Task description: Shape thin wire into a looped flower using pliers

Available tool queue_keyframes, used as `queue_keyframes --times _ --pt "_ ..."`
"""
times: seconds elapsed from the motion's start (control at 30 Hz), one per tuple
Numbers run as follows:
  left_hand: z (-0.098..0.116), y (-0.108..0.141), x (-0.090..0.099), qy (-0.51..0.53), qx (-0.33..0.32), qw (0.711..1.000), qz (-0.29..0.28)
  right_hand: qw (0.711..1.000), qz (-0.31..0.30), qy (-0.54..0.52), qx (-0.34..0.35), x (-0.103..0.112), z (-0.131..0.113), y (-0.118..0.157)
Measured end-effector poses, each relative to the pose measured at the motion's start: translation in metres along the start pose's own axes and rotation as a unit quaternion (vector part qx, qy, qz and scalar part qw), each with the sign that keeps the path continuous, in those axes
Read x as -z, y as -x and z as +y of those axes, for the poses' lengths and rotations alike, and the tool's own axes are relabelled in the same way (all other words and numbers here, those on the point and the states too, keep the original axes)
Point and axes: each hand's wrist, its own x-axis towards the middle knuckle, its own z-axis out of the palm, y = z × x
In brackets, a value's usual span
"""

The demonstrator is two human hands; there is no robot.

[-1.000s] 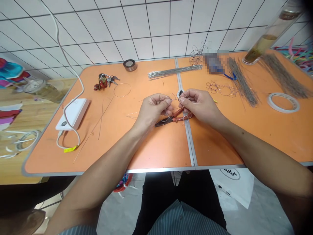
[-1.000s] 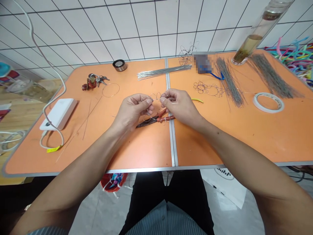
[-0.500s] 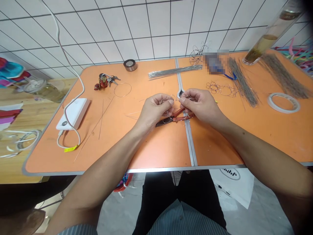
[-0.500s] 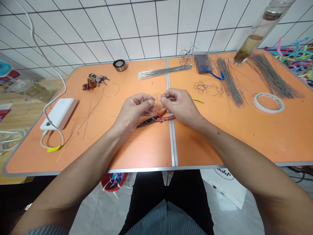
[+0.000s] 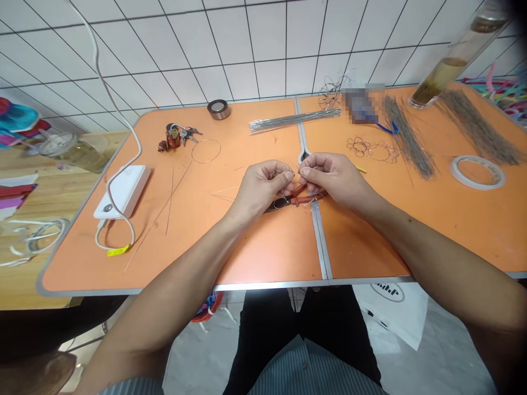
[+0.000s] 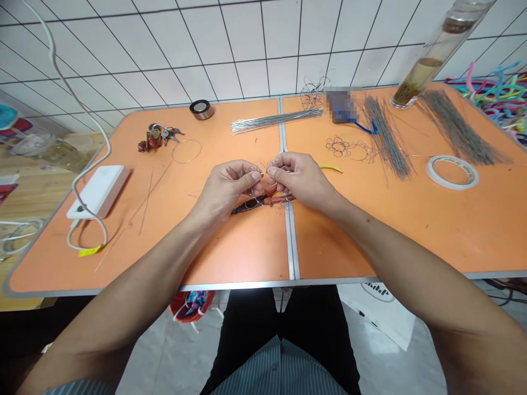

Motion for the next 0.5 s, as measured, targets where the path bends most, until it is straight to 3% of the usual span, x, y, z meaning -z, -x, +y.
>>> queue_keyframes --times 0.23,0.5 --pt "0.0002 -0.0004 -0.0003 0.000 0.001 1.000 -0.002 1.000 0.018 0.005 -0.005 -0.0019 -0.0023 0.0014" --pt "-0.0005 0.0000 -0.0033 0.005 0.009 1.000 -0.003 0.998 0.016 0.051 0.044 -0.0021 0.0060 -0.0023"
